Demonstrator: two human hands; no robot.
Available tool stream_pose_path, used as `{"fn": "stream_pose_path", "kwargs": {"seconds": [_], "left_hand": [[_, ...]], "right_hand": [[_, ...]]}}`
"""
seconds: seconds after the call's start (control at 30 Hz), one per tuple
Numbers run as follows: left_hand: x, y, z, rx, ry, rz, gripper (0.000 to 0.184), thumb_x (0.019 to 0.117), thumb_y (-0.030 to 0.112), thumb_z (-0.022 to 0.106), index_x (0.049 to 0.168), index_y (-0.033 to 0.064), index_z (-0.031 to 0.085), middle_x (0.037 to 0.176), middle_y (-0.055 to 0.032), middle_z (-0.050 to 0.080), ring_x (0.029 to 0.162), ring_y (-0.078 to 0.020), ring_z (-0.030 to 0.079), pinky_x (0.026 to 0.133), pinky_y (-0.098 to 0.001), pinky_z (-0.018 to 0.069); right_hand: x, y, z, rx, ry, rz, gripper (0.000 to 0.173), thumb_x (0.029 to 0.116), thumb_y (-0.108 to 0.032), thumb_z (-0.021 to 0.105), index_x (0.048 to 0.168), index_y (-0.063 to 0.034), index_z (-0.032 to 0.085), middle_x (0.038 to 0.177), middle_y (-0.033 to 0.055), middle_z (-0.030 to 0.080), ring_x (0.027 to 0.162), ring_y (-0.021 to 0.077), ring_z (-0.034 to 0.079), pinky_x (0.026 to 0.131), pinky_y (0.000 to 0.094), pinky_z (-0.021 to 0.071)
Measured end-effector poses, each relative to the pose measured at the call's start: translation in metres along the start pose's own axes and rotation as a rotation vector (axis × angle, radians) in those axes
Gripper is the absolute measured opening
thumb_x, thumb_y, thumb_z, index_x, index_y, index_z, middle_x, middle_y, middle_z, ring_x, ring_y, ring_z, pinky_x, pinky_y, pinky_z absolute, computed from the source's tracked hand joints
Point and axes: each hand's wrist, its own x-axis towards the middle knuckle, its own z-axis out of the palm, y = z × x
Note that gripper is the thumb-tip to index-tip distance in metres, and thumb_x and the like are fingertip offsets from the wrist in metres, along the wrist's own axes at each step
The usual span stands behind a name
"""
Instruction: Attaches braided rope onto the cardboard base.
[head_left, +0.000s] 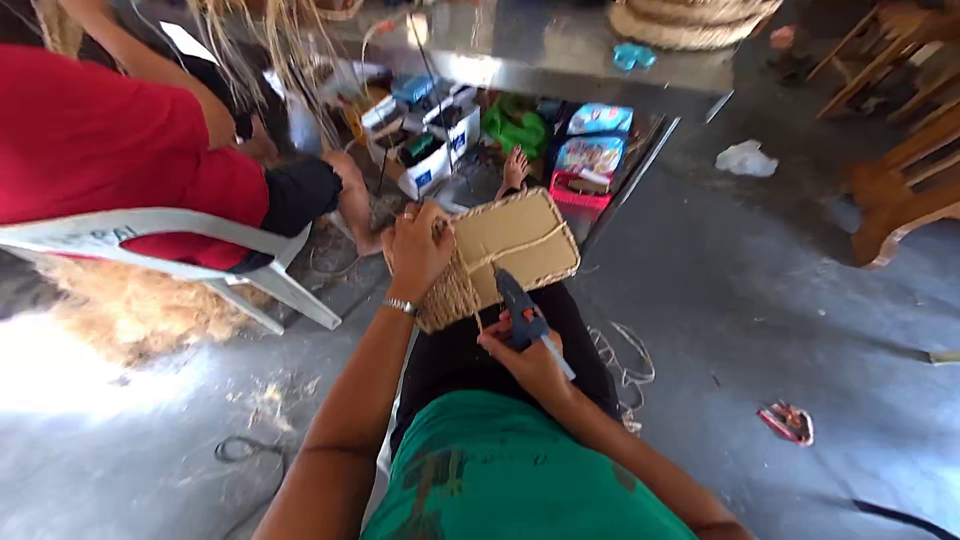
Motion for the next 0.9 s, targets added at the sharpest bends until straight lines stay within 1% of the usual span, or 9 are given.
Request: {"fn": "stream_pose_path", "kwargs": {"seconds": [0.1,0.23,0.4,0.53,0.67,0.73,0.8,0.83,0.9], "left_hand": [[0.005,-0.002,0.0,0.01,-0.001,-0.018,0.024,0.0969,0.032,0.06,0.114,0.0166,0.068,0.118,-0.0118,0.066,0.114,-0.0352,0.06,0.091,-0.0646,0.0406],[0.01,-0.005,0.001,0.011,-0.009,-0.036,0.026,0.0972,0.033,0.059,0.117,0.0184,0.067,0.119,-0.0071,0.066,0.116,-0.0307,0.059,0.092,-0.0622,0.0386],[0.012,-0.006,0.002,0.009,-0.018,-0.047,0.025,0.0971,0.033,0.059,0.117,0.0192,0.066,0.121,-0.0055,0.066,0.117,-0.0293,0.058,0.093,-0.0614,0.0382],[0.01,-0.009,0.003,-0.003,-0.002,-0.037,0.025,0.0969,0.034,0.059,0.116,0.0194,0.066,0.122,-0.0057,0.065,0.118,-0.0288,0.058,0.093,-0.0607,0.0381],[0.009,-0.008,0.003,-0.012,0.008,-0.016,0.024,0.0971,0.032,0.06,0.116,0.0188,0.066,0.121,-0.0056,0.065,0.118,-0.0282,0.058,0.094,-0.0603,0.0375],[0.01,-0.009,0.004,-0.006,0.005,-0.007,0.024,0.0971,0.032,0.06,0.117,0.0196,0.065,0.121,-0.0057,0.065,0.117,-0.0288,0.058,0.092,-0.0601,0.0381],[0.011,-0.009,0.004,-0.008,-0.003,0.001,0.022,0.0974,0.033,0.06,0.116,0.0211,0.065,0.124,-0.0077,0.061,0.117,-0.0304,0.056,0.09,-0.0601,0.0384],[0.011,-0.01,0.006,-0.004,-0.002,0.01,0.02,0.0975,0.033,0.059,0.113,0.0217,0.065,0.125,-0.0088,0.058,0.115,-0.0307,0.056,0.089,-0.0595,0.0384],[0.011,-0.01,0.008,-0.004,0.007,0.025,0.018,0.0978,0.034,0.059,0.11,0.0224,0.066,0.125,-0.0092,0.055,0.114,-0.0291,0.055,0.09,-0.0574,0.0377]], "right_hand": [[-0.001,0.003,-0.002,-0.015,-0.01,0.074,0.036,0.0918,-0.015,0.077,0.118,0.0014,0.059,0.092,0.004,0.077,0.077,0.0149,0.076,0.073,0.0326,0.0664],[0.001,0.009,-0.001,0.087,0.003,0.165,0.034,0.0922,-0.008,0.076,0.12,0.001,0.057,0.089,0.0065,0.077,0.073,0.0186,0.076,0.068,0.0338,0.067],[0.003,0.014,-0.003,0.074,0.021,0.199,0.031,0.0938,-0.01,0.074,0.119,-0.0015,0.058,0.089,0.0056,0.077,0.072,0.0183,0.076,0.067,0.0334,0.0668],[0.001,0.013,-0.008,0.053,0.046,0.193,0.033,0.0941,-0.01,0.073,0.121,-0.0023,0.056,0.09,0.0053,0.077,0.073,0.0187,0.076,0.067,0.0343,0.0669],[0.001,0.02,-0.007,-0.035,0.029,0.208,0.034,0.0937,-0.011,0.074,0.122,-0.0032,0.057,0.089,0.003,0.077,0.073,0.015,0.075,0.068,0.032,0.066],[0.002,0.024,-0.007,-0.087,0.026,0.177,0.035,0.0931,-0.012,0.075,0.123,-0.0035,0.057,0.089,0.0021,0.077,0.073,0.0138,0.075,0.069,0.0317,0.0662],[0.002,0.026,-0.007,-0.138,0.026,0.164,0.037,0.0931,-0.014,0.076,0.123,-0.0037,0.057,0.088,0.0012,0.076,0.073,0.0126,0.075,0.069,0.0311,0.0662],[0.002,0.027,-0.006,-0.167,0.025,0.16,0.038,0.0933,-0.015,0.076,0.124,-0.004,0.057,0.088,0.0007,0.076,0.073,0.012,0.075,0.069,0.0309,0.0662],[0.001,0.028,-0.005,-0.241,0.023,0.134,0.038,0.0938,-0.018,0.075,0.125,-0.0043,0.057,0.088,0.0,0.076,0.073,0.0107,0.075,0.069,0.0309,0.0659]]}}
